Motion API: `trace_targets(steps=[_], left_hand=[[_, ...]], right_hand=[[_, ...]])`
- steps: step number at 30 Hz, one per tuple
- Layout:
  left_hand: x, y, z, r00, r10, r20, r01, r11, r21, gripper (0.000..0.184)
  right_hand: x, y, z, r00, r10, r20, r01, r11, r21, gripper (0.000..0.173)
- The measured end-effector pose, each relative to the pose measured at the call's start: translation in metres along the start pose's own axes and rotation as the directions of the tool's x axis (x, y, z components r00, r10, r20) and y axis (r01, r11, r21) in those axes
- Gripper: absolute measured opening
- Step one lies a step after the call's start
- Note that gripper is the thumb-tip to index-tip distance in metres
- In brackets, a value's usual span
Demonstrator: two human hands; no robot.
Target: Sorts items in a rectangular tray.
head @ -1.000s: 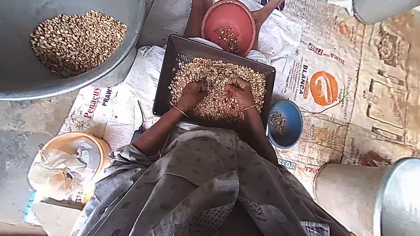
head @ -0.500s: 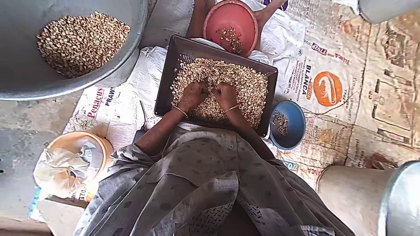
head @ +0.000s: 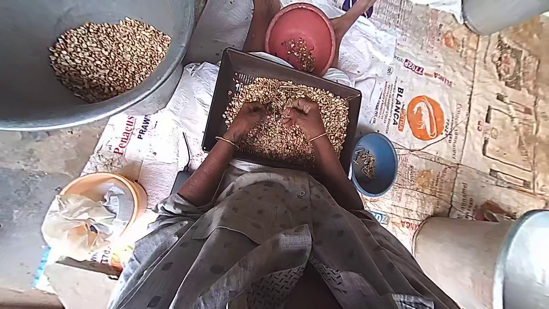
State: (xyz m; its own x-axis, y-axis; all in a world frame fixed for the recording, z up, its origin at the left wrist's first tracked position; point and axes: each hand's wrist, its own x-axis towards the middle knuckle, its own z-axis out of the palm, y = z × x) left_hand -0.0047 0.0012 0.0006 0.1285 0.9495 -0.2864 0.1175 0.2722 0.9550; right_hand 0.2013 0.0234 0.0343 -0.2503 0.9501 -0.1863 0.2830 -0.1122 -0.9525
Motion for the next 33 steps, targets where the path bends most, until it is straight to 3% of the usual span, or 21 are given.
trace_targets(steps=[2, 4, 7, 9, 12, 16, 22, 24, 26, 29, 33], left_hand=[[-0.001, 0.001, -0.001, 0.996, -0.084, -0.027, 0.078, 0.982, -0.171, 0.012], [-0.002, 0.003, -0.002, 0.988, -0.139, -0.068, 0.114, 0.952, -0.283, 0.01], [-0.004, 0.004, -0.003, 0.983, -0.173, -0.062, 0.142, 0.929, -0.341, 0.006], [-0.003, 0.006, -0.003, 0.982, -0.182, -0.051, 0.152, 0.92, -0.362, 0.007], [-0.003, 0.006, -0.003, 0.983, -0.175, -0.045, 0.143, 0.904, -0.404, 0.012], [-0.002, 0.003, -0.003, 0.988, -0.151, -0.038, 0.118, 0.885, -0.451, 0.015], [-0.001, 0.004, -0.006, 0.97, -0.219, -0.101, 0.131, 0.832, -0.54, 0.012], [-0.002, 0.001, -0.008, 0.967, -0.223, -0.122, 0.118, 0.819, -0.562, 0.013], [-0.003, 0.001, -0.008, 0.972, -0.2, -0.127, 0.098, 0.828, -0.553, 0.014], [-0.005, -0.002, -0.007, 0.984, -0.137, -0.115, 0.064, 0.871, -0.487, 0.011], [-0.007, 0.0, -0.006, 0.99, -0.103, -0.098, 0.062, 0.933, -0.354, 0.011]], right_hand=[[0.006, -0.008, 0.007, 0.996, -0.059, 0.071, 0.077, 0.952, -0.295, 0.024], [0.01, -0.015, 0.015, 0.982, -0.087, 0.167, 0.17, 0.793, -0.585, 0.031], [0.014, -0.014, 0.03, 0.973, -0.016, 0.229, 0.194, 0.592, -0.783, 0.035], [0.016, -0.012, 0.035, 0.979, 0.004, 0.202, 0.164, 0.564, -0.809, 0.029], [0.015, -0.002, 0.032, 0.983, -0.093, 0.156, 0.18, 0.608, -0.773, 0.02], [0.015, 0.004, 0.022, 0.973, -0.151, 0.175, 0.231, 0.656, -0.719, 0.018], [0.012, 0.005, 0.029, 0.976, -0.1, 0.193, 0.215, 0.584, -0.783, 0.024], [0.013, 0.005, 0.026, 0.976, -0.163, 0.146, 0.217, 0.643, -0.734, 0.022], [0.013, 0.002, 0.015, 0.981, -0.188, 0.056, 0.183, 0.775, -0.605, 0.021], [0.004, -0.003, 0.001, 0.998, -0.061, -0.032, 0.051, 0.963, -0.266, 0.02], [-0.018, -0.001, -0.015, 0.999, 0.038, 0.031, -0.041, 0.994, 0.104, 0.014]])
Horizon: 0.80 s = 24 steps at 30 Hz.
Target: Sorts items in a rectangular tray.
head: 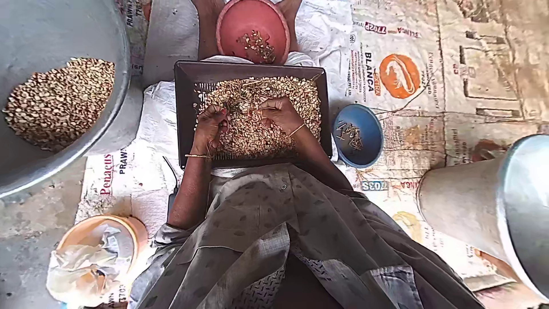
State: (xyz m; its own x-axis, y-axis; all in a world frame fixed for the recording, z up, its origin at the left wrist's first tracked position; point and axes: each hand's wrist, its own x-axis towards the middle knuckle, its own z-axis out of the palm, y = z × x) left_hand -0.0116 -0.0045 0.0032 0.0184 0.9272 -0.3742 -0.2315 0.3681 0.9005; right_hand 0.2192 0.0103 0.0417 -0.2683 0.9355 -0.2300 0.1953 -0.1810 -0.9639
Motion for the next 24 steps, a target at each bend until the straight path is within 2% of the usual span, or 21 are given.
trace_targets(steps=[4, 7, 10, 11, 13, 15, 16, 18, 21, 24], left_hand=[[0.001, -0.007, -0.001, 0.993, 0.114, 0.042, -0.12, 0.967, 0.226, 0.013], [-0.003, -0.005, 0.001, 0.996, 0.082, 0.027, -0.085, 0.983, 0.161, 0.015], [-0.005, 0.004, 0.005, 1.0, 0.012, -0.024, -0.01, 0.998, 0.066, 0.018], [-0.005, 0.007, 0.008, 1.0, 0.005, -0.019, -0.004, 0.998, 0.062, 0.019], [-0.007, 0.016, 0.019, 0.999, 0.016, 0.04, -0.019, 0.995, 0.096, 0.02], [-0.012, 0.029, 0.04, 0.985, 0.021, 0.169, -0.051, 0.983, 0.178, 0.021], [-0.015, 0.035, 0.053, 0.97, 0.021, 0.24, -0.077, 0.971, 0.228, 0.021], [-0.019, 0.047, 0.085, 0.919, 0.011, 0.394, -0.149, 0.936, 0.32, 0.018], [-0.027, 0.064, 0.148, 0.828, -0.038, 0.56, -0.241, 0.877, 0.415, 0.014], [-0.033, 0.069, 0.217, 0.698, -0.019, 0.715, -0.337, 0.873, 0.353, 0.016]], right_hand=[[-0.031, 0.001, -0.033, 0.998, -0.007, -0.066, 0.014, 0.994, 0.11, 0.011], [-0.061, -0.002, -0.075, 0.974, -0.087, -0.208, 0.093, 0.995, 0.019, 0.01], [-0.101, -0.007, -0.134, 0.892, -0.174, -0.417, 0.098, 0.975, -0.199, 0.013], [-0.116, -0.008, -0.156, 0.855, -0.188, -0.484, 0.04, 0.953, -0.3, 0.016], [-0.147, -0.011, -0.191, 0.794, -0.138, -0.592, -0.219, 0.843, -0.491, 0.025], [-0.172, -0.012, -0.217, 0.757, -0.029, -0.652, -0.445, 0.709, -0.548, 0.039], [-0.183, -0.01, -0.225, 0.739, -0.008, -0.674, -0.502, 0.661, -0.558, 0.045], [-0.196, -0.006, -0.231, 0.702, -0.033, -0.712, -0.543, 0.621, -0.565, 0.045], [-0.203, 0.005, -0.229, 0.662, -0.099, -0.743, -0.513, 0.662, -0.546, 0.036], [-0.198, 0.017, -0.221, 0.672, -0.15, -0.726, -0.431, 0.717, -0.548, 0.033]])
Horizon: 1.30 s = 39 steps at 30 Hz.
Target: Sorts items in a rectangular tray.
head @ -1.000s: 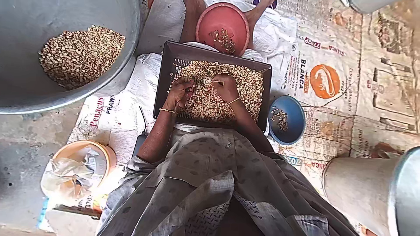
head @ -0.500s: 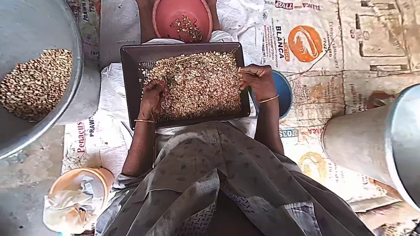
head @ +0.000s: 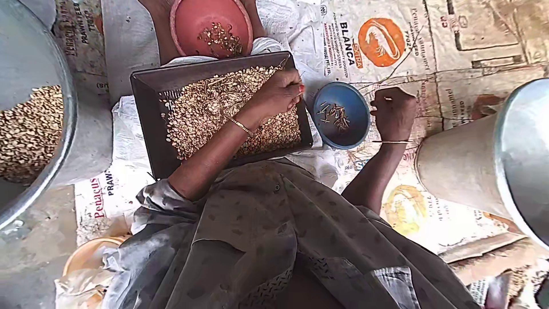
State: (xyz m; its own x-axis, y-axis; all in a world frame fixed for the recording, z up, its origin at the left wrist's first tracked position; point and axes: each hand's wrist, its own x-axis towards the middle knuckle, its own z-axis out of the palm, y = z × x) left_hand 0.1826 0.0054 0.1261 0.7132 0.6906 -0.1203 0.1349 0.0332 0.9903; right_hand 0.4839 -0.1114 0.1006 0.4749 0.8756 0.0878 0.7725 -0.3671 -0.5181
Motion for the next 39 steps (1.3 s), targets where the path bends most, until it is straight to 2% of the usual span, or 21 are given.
trace_targets(steps=[2, 3, 4, 5, 6, 8, 11, 13, 16, 18, 21, 23, 25, 27, 30, 32, 35, 37, 39], left_hand=[[0.029, 0.015, 0.027, 0.984, 0.131, 0.122, -0.126, 0.991, -0.046, 0.012], [0.04, 0.021, 0.036, 0.965, 0.173, 0.195, -0.166, 0.985, -0.051, 0.019], [0.05, 0.027, 0.042, 0.948, 0.173, 0.267, -0.176, 0.984, -0.012, 0.035], [0.058, 0.029, 0.044, 0.941, 0.146, 0.306, -0.175, 0.982, 0.069, 0.047], [0.065, 0.028, 0.045, 0.945, 0.114, 0.306, -0.164, 0.975, 0.146, 0.052], [0.069, 0.018, 0.035, 0.973, 0.054, 0.226, -0.114, 0.959, 0.26, 0.041], [0.056, -0.013, 0.011, 0.996, 0.008, 0.086, -0.045, 0.903, 0.428, 0.016], [0.041, -0.038, 0.001, 0.997, 0.009, 0.076, -0.048, 0.845, 0.532, 0.01], [0.022, -0.078, 0.002, 0.988, 0.041, 0.15, -0.121, 0.81, 0.573, 0.009], [0.015, -0.097, 0.012, 0.986, 0.049, 0.161, -0.142, 0.758, 0.637, 0.014], [0.011, -0.106, 0.027, 0.992, -0.009, 0.126, -0.095, 0.607, 0.789, 0.03], [0.011, -0.107, 0.03, 0.995, -0.017, 0.103, -0.075, 0.568, 0.82, 0.029], [0.011, -0.108, 0.026, 0.996, 0.011, 0.091, -0.077, 0.635, 0.768, 0.024], [0.011, -0.114, 0.016, 0.996, 0.078, 0.051, -0.093, 0.78, 0.619, 0.014], [0.01, -0.113, -0.003, 0.999, 0.033, -0.031, -0.02, 0.939, 0.343, 0.011], [0.007, -0.112, -0.013, 0.999, -0.007, -0.047, 0.017, 0.975, 0.22, 0.013], [0.003, -0.111, -0.023, 0.993, 0.041, -0.11, -0.031, 0.996, 0.089, 0.01], [0.001, -0.113, -0.026, 0.983, 0.039, -0.178, -0.052, 0.996, -0.067, 0.002], [0.002, -0.117, -0.03, 0.975, -0.022, -0.22, -0.042, 0.959, -0.281, 0.008]], right_hand=[[-0.004, -0.003, 0.006, 0.999, -0.027, -0.038, 0.028, 0.999, 0.029, 0.03], [-0.006, -0.005, 0.007, 0.998, -0.023, -0.066, 0.025, 0.999, 0.034, 0.029], [-0.008, -0.008, 0.008, 0.995, -0.013, -0.1, 0.017, 0.999, 0.04, 0.028], [-0.011, -0.011, 0.007, 0.991, 0.004, -0.134, 0.003, 0.999, 0.047, 0.029], [-0.013, -0.012, 0.007, 0.985, 0.021, -0.172, -0.013, 0.999, 0.047, 0.03], [-0.017, -0.015, 0.01, 0.972, 0.015, -0.235, -0.004, 0.999, 0.048, 0.031], [-0.026, -0.025, 0.031, 0.96, -0.098, -0.262, 0.112, 0.993, 0.041, 0.029], [-0.031, -0.032, 0.055, 0.96, -0.208, -0.187, 0.227, 0.97, 0.083, 0.023], [-0.036, -0.045, 0.097, 0.926, -0.376, 0.008, 0.372, 0.918, 0.139, 0.019], [-0.042, -0.06, 0.116, 0.931, -0.333, 0.15, 0.336, 0.942, 0.005, 0.02], [-0.046, -0.086, 0.124, 0.916, -0.197, 0.348, 0.285, 0.933, -0.222, 0.026], [-0.049, -0.091, 0.13, 0.914, -0.133, 0.384, 0.24, 0.939, -0.246, 0.026], [-0.05, -0.086, 0.132, 0.93, -0.135, 0.342, 0.195, 0.97, -0.148, 0.02], [-0.051, -0.078, 0.133, 0.937, -0.166, 0.307, 0.18, 0.983, -0.017, 0.017], [-0.053, -0.081, 0.135, 0.94, -0.129, 0.316, 0.141, 0.99, -0.017, 0.022], [-0.052, -0.083, 0.135, 0.935, -0.103, 0.339, 0.124, 0.991, -0.04, 0.022], [-0.051, -0.079, 0.139, 0.933, -0.137, 0.332, 0.145, 0.989, 0.001, 0.021], [-0.054, -0.072, 0.141, 0.952, -0.2, 0.234, 0.189, 0.98, 0.071, 0.019], [-0.054, -0.068, 0.142, 0.958, -0.259, 0.126, 0.253, 0.966, 0.061, 0.02]])
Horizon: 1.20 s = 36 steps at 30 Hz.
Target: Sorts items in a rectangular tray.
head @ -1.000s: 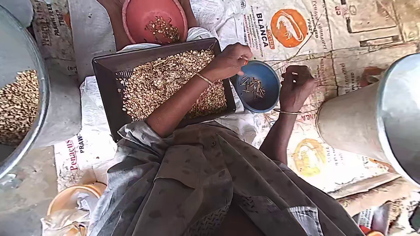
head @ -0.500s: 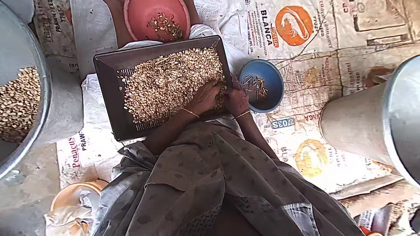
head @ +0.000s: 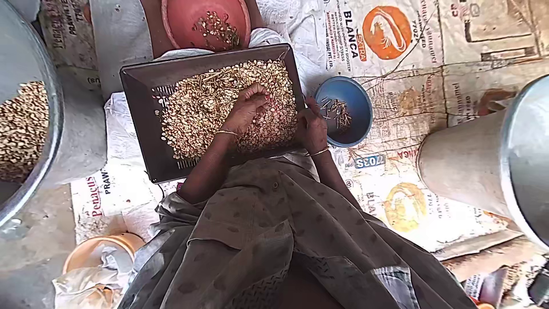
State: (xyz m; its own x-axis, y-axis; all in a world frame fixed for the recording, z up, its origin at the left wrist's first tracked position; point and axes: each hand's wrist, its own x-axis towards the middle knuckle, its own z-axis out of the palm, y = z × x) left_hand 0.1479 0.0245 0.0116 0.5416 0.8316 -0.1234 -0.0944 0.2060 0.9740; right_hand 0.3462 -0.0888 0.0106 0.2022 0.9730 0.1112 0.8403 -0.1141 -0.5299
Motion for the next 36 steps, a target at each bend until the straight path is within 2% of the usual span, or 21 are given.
trace_targets(steps=[2, 5, 8, 11, 15, 19, 21, 23, 32, 36], left_hand=[[0.001, 0.0, -0.002, 0.998, -0.047, -0.048, 0.04, 0.989, -0.144, 0.016], [0.002, 0.006, -0.007, 0.992, -0.074, -0.103, 0.054, 0.981, -0.187, 0.022], [0.001, 0.008, -0.014, 0.985, -0.04, -0.168, 0.033, 0.999, -0.044, 0.016], [0.001, 0.001, -0.012, 0.993, 0.069, -0.092, -0.046, 0.97, 0.237, 0.008], [0.0, -0.008, 0.005, 0.989, 0.129, 0.076, -0.149, 0.816, 0.559, 0.014], [-0.001, -0.017, 0.021, 0.948, 0.219, 0.232, -0.318, 0.593, 0.74, 0.015], [-0.002, -0.021, 0.026, 0.945, 0.193, 0.265, -0.326, 0.482, 0.813, 0.017], [-0.003, -0.022, 0.031, 0.952, 0.165, 0.257, -0.304, 0.422, 0.854, 0.019], [-0.005, -0.02, 0.039, 0.95, 0.128, 0.284, -0.311, 0.337, 0.889, 0.021], [-0.003, -0.019, 0.035, 0.961, 0.109, 0.252, -0.275, 0.414, 0.868, 0.022]], right_hand=[[0.004, -0.001, -0.006, 0.998, 0.0, 0.062, 0.004, 0.998, -0.064, 0.024], [0.012, -0.001, -0.006, 0.983, 0.039, 0.181, -0.006, 0.984, -0.178, 0.027], [0.012, -0.001, 0.0, 0.988, 0.01, 0.156, 0.021, 0.98, -0.196, 0.023], [0.009, 0.004, 0.004, 0.995, -0.016, 0.099, 0.029, 0.991, -0.134, 0.021], [0.005, 0.012, 0.007, 0.998, -0.054, 0.034, 0.054, 0.998, 0.012, 0.016], [0.001, 0.018, 0.009, 0.996, -0.09, -0.021, 0.092, 0.988, 0.125, 0.014], [0.001, 0.019, 0.011, 0.995, -0.094, -0.024, 0.097, 0.985, 0.142, 0.011], [0.0, 0.019, 0.011, 0.996, -0.087, 0.004, 0.085, 0.984, 0.153, 0.01], [-0.005, 0.014, -0.001, 0.997, -0.074, 0.023, 0.064, 0.95, 0.306, 0.008], [-0.006, 0.018, -0.007, 0.993, -0.118, -0.029, 0.121, 0.928, 0.352, 0.01]])
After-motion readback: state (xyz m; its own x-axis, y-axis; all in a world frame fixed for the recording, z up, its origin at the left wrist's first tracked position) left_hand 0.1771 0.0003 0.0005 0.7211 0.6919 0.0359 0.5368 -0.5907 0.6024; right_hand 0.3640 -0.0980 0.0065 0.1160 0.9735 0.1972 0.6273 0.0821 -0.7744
